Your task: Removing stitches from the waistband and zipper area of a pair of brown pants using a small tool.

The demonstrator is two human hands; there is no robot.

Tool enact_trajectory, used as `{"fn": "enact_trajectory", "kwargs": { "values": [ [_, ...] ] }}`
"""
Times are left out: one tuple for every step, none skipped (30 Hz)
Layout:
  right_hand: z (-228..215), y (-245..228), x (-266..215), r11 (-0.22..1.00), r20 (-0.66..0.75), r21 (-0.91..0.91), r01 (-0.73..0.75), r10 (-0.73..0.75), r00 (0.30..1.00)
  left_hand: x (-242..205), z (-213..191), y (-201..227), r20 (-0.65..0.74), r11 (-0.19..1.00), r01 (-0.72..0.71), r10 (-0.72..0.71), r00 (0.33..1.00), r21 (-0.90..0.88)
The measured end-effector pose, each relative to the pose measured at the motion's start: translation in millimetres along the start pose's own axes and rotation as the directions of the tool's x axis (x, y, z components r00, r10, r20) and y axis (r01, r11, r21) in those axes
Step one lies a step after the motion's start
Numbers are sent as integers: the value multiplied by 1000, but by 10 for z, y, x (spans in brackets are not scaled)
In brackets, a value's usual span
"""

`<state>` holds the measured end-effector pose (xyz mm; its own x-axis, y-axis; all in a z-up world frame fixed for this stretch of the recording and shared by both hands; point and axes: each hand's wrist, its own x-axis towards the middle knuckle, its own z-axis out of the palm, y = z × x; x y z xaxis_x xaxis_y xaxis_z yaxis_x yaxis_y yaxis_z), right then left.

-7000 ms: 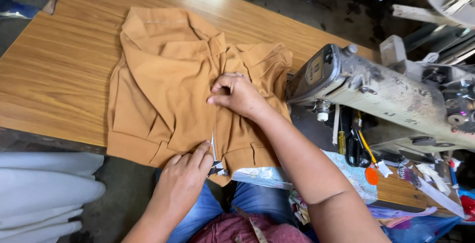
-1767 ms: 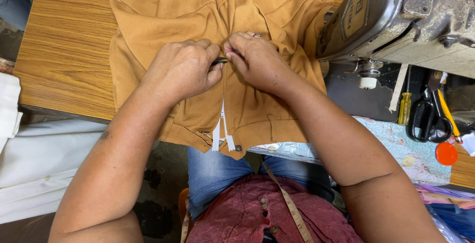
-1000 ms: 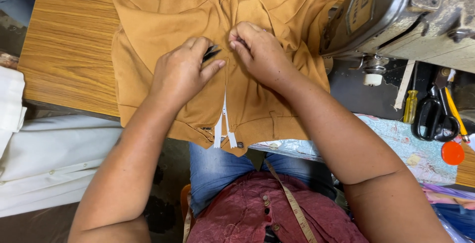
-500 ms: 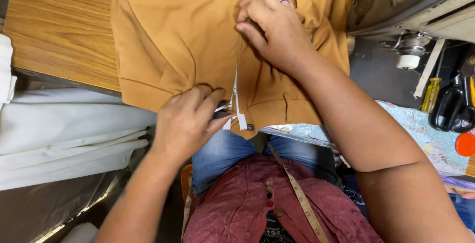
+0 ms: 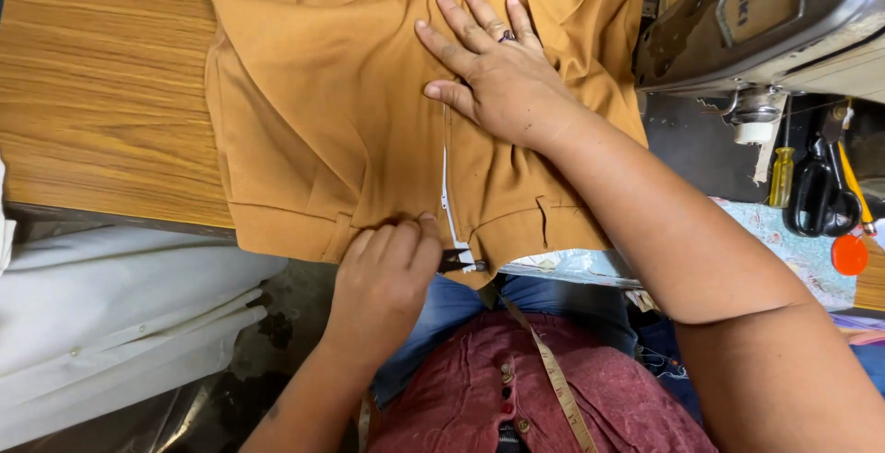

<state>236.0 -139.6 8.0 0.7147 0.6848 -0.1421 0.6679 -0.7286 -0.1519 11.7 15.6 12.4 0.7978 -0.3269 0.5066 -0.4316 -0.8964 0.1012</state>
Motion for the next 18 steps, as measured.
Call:
{"fn": "enact_trajectory", "kwargs": {
  "values": [
    [5, 13, 10, 1000, 2, -8, -3, 3, 1000, 35, -24, -19, -7, 1000, 1, -1, 1000, -6],
    [4, 23, 12, 1000, 3, -8, 7, -7, 1000, 68, -57, -32, 34, 993, -81, 78, 996, 85],
    [4, 25, 7, 1000, 4, -8, 21, -21, 1000, 92, -97, -32, 80, 971, -162, 150, 985, 174],
    [7, 13, -2, 1000, 7, -17, 22, -22, 1000, 77, -103, -15, 73, 973, -156, 146, 987, 172],
    [-15, 16, 6, 1000, 29, 3, 18, -18, 999, 89, -106, -24, 96, 974, -150, 135, 986, 171],
    [-39, 21, 9, 1000, 52, 23, 14, -15, 999, 104, -109, -27, 118, 975, -143, 124, 985, 171],
    [17, 84, 7, 1000, 52, 15, 14, -14, 999, 88, -102, -32, 110, 975, -141, 123, 986, 169],
    [76, 150, 5, 992, -39, 109, 69, -65, 997, 71, -89, -37, 118, 973, -137, 117, 986, 184],
    [139, 215, 10, 972, -136, 198, 130, -104, 985, 55, -79, -52, 128, 971, -137, 113, 985, 198],
    [93, 191, -62, 973, -137, 192, 129, -103, 985, 55, -76, -50, 122, 971, -137, 114, 986, 197],
    [59, 159, -134, 946, -329, 213, 244, -166, 930, 46, -76, -44, 118, 974, -123, 101, 988, 193],
    [27, 128, -203, 909, -509, 209, 361, -214, 834, 38, -74, -39, 114, 976, -108, 88, 990, 188],
    [-44, 21, -301, 909, -506, 207, 362, -217, 835, 30, -65, -34, 111, 977, -104, 84, 990, 187],
    [-116, -86, -396, 913, -564, 139, 384, -246, 788, 26, -56, -31, 100, 976, -95, 77, 992, 195],
    [-190, -195, -478, 912, -619, 69, 405, -279, 734, 23, -48, -34, 89, 975, -85, 68, 994, 207],
    [-103, -224, -516, 910, -617, 65, 409, -286, 733, 25, -33, -27, 85, 975, -79, 63, 994, 209],
    [-9, -255, -561, 922, -599, 101, 373, -243, 763, 27, -21, -24, 13, 984, -67, 66, 998, 165],
    [87, -278, -608, 932, -579, 135, 335, -200, 790, 32, -3, -18, -59, 991, -59, 66, 996, 120]
  ]
}}
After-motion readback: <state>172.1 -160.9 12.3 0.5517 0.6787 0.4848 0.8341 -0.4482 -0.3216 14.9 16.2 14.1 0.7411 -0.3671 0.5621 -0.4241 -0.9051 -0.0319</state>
